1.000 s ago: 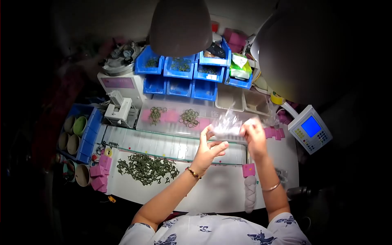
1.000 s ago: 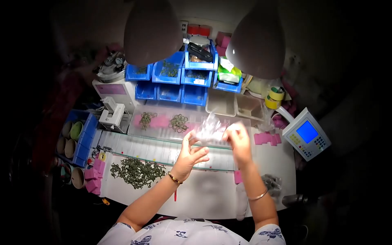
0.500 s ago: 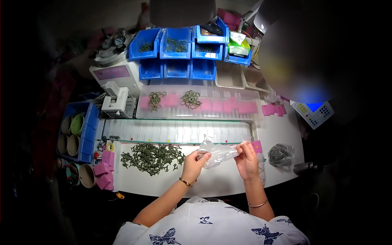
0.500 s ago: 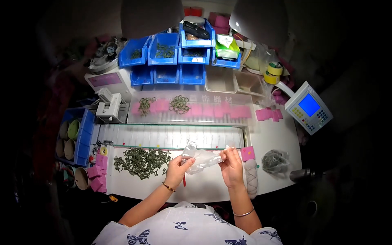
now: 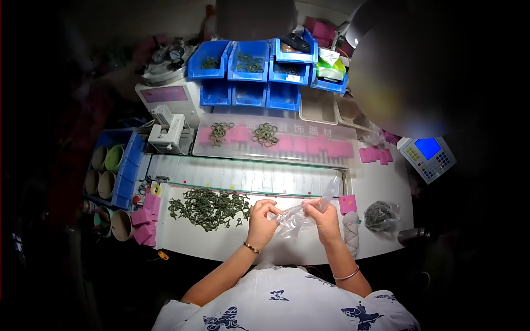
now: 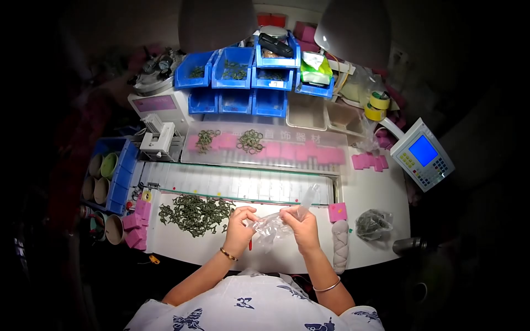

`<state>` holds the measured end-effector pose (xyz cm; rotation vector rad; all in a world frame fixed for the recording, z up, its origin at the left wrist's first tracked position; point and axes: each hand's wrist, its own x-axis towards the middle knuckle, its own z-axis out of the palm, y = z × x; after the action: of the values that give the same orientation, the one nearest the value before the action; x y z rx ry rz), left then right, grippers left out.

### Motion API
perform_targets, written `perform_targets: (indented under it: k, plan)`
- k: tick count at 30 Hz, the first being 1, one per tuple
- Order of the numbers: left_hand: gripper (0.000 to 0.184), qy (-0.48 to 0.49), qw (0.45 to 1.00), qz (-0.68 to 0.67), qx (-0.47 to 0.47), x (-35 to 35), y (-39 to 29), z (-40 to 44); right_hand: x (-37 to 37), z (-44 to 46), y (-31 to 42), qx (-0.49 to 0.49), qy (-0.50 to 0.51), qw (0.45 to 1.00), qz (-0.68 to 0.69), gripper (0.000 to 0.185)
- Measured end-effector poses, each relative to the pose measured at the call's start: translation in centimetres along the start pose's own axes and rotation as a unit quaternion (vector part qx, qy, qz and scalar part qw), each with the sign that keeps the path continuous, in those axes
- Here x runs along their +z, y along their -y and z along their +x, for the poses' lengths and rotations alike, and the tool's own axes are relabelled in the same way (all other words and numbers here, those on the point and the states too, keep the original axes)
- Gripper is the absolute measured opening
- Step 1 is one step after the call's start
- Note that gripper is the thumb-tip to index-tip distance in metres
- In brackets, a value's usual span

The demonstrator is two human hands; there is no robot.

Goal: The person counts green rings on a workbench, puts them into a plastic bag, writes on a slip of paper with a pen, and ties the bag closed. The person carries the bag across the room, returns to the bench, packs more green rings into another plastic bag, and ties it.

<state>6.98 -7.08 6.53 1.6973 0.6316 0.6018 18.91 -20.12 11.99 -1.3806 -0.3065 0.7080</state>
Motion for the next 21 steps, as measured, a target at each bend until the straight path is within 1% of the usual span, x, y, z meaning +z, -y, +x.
perform_targets:
  k: [1, 2, 4, 6, 9, 10, 11, 13, 14, 15, 16, 17, 19, 21]
  plan:
    - [0.019, 0.019, 1.0, 0.004, -0.021, -0.1, 0.4, 0.1, -0.3, 0.3, 0.5, -0.022, 0.011, 0.999, -0.042, 0.01]
    - [0.033, 0.035, 0.998, 0.057, 0.008, -0.4, 0.8, 0.3, -0.5, 0.3, 1.2, -0.017, -0.003, 0.998, -0.066, 0.01]
    - [0.044, 0.007, 0.996, 0.087, 0.0, -0.7, -2.5, 0.3, -1.6, 0.7, 1.7, -0.02, 0.005, 0.992, -0.124, 0.011]
    - [0.061, 0.017, 0.999, 0.044, 0.014, -1.0, -5.1, 0.6, -2.8, 0.9, 1.7, -0.043, 0.021, 0.981, -0.187, 0.015]
    - [0.065, 0.087, 0.986, -0.14, -0.038, -0.3, -6.1, 1.2, -3.1, 0.9, 2.1, -0.038, 0.06, 0.973, -0.22, 0.015]
    - [0.064, 0.118, 0.985, -0.119, -0.032, -0.1, -6.6, 1.4, -3.3, 1.1, 2.2, -0.032, 0.09, 0.968, -0.234, 0.014]
    - [0.061, 0.147, 0.988, -0.047, 0.008, -0.2, -7.0, 1.8, -3.5, 1.2, 2.2, -0.026, 0.118, 0.962, -0.245, 0.014]
    - [0.056, 0.205, 0.971, 0.095, 0.079, -0.3, -7.4, 2.0, -3.5, 1.0, 2.2, -0.013, 0.164, 0.953, -0.253, 0.013]
    - [0.051, 0.251, 0.965, 0.071, 0.025, -0.2, -7.0, 1.9, -3.4, 0.9, 2.4, -0.007, 0.183, 0.95, -0.252, 0.012]
    - [0.039, 0.282, 0.958, 0.05, -0.001, -0.2, -6.9, 1.8, -3.4, 0.9, 2.6, -0.004, 0.203, 0.946, -0.251, 0.011]
    - [0.033, 0.314, 0.947, 0.04, -0.051, -0.2, -6.7, 1.9, -3.8, 1.4, 2.1, 0.003, 0.228, 0.938, -0.26, 0.011]
    - [0.027, 0.345, 0.933, 0.031, -0.1, -0.3, -6.5, 1.9, -3.6, 1.5, 2.1, 0.01, 0.223, 0.948, -0.225, 0.013]
    - [0.02, 0.322, 0.939, 0.009, -0.12, -0.1, -6.6, 1.7, -3.0, 1.6, 2.1, 0.024, 0.209, 0.965, -0.155, 0.02]
    - [0.017, 0.305, 0.942, -0.011, -0.139, 0.2, -6.2, 1.6, -3.1, 2.5, 1.5, -0.078, 0.118, 0.97, -0.199, 0.028]
